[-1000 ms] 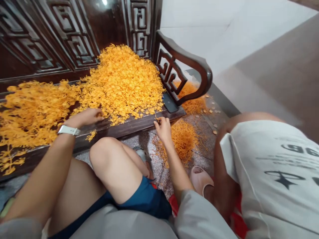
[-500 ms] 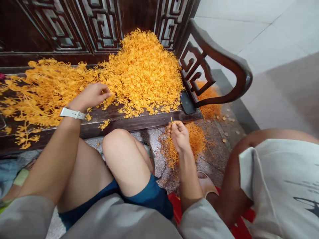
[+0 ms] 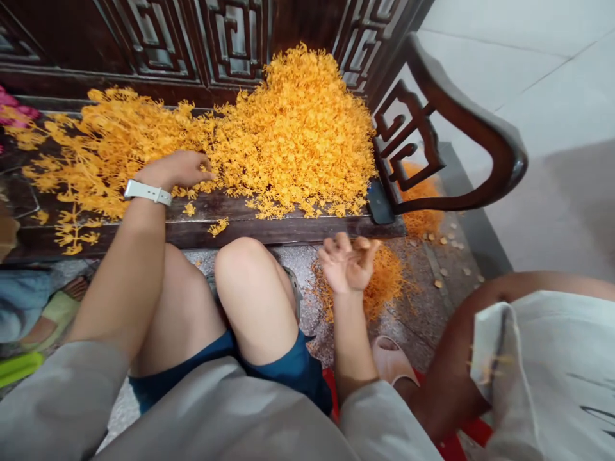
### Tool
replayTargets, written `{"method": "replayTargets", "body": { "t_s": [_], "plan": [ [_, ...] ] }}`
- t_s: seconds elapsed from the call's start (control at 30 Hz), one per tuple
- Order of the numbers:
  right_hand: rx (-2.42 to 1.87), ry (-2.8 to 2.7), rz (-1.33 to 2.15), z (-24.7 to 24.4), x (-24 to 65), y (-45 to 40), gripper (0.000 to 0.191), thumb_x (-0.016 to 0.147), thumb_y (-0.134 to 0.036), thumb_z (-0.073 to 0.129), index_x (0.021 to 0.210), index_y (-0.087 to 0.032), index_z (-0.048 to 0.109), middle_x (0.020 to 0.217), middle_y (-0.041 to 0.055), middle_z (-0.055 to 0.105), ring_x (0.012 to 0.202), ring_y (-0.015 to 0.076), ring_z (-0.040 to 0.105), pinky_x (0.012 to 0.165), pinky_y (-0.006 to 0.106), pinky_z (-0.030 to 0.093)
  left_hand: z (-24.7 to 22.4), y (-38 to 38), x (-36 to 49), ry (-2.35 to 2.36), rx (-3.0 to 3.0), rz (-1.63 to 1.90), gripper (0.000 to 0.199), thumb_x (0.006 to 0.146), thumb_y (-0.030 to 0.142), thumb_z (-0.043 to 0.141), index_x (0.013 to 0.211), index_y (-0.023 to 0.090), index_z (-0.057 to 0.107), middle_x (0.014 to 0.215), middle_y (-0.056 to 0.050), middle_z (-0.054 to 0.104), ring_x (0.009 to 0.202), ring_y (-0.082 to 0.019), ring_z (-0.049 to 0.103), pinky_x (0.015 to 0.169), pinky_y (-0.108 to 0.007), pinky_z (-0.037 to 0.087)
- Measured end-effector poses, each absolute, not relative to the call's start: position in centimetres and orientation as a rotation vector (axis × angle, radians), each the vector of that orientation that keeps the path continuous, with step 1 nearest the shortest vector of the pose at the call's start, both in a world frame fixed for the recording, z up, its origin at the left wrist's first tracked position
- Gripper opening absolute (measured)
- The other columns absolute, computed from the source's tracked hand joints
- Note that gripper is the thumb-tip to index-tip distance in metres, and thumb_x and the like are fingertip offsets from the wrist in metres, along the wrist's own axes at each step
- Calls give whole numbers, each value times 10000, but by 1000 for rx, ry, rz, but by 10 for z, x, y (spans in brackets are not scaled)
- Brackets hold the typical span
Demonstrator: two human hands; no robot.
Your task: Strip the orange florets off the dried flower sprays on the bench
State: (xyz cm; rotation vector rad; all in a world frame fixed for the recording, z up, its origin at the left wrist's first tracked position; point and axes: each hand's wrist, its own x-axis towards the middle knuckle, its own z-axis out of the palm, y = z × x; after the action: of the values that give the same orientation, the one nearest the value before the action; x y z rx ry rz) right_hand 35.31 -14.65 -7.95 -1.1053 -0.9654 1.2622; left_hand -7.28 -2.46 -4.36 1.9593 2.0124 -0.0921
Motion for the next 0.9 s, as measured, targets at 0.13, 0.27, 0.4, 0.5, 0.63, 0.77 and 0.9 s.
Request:
{"method": "replayTargets", "body": {
  "t_s": [0.13,0.27,0.4,0.5,0.63,0.77,0.9],
  "plan": [
    [-1039,-1192,1739,-71,304,-151,447,943,-729,580,914,-293,671,793,36,534,647,176,439,600,345,400,-43,-30,-66,1719,1698,-380,252,822,424,782,864,176,800,925,-97,789,917,-260,737,816,-323,547],
    [-907,-1653,1826,-61,252,-130,312,995,-525,685,1056,-227,752,905,45,701,784,163,594,738,319,474,-40,-40,-20,1481,1432,-558,254,697,361,903,645,171,743,832,-120,791,878,-293,753,758,-346,575],
    [-984,-2037,1460,-64,206,-89,260,1019,-446,637,1010,-194,700,833,24,678,738,163,604,708,296,460,-40,-41,13,1466,1581,-600,178,695,226,863,608,169,720,777,-114,792,797,-284,748,703,-337,567],
    [-1334,-2331,845,-71,187,-51,287,1008,-332,618,1246,-178,659,895,77,738,815,250,684,745,337,464,-44,-34,18,1518,1884,-378,49,784,183,725,752,176,762,887,-127,815,830,-279,757,704,-325,540],
    [-1664,-2579,379,-74,183,-12,330,1025,-236,507,1330,-194,626,1090,190,785,996,363,736,793,383,464,-47,-16,4,1704,2126,-20,254,911,254,578,1067,189,767,1113,-164,806,1076,-309,748,849,-341,536],
    [-1669,-2513,335,-67,196,5,257,1068,-311,443,1223,-206,619,1032,154,784,940,319,730,754,356,431,-40,-12,-25,1943,2052,247,347,943,352,583,1200,182,742,1209,-189,764,1150,-375,712,957,-440,556],
    [-1658,-2212,330,-49,217,23,286,1080,-433,429,1063,-199,593,873,93,722,807,256,661,705,334,384,-37,-20,-63,2369,1812,519,519,942,279,577,1437,130,628,1476,-263,580,1313,-438,606,1057,-519,533]
  ]
}}
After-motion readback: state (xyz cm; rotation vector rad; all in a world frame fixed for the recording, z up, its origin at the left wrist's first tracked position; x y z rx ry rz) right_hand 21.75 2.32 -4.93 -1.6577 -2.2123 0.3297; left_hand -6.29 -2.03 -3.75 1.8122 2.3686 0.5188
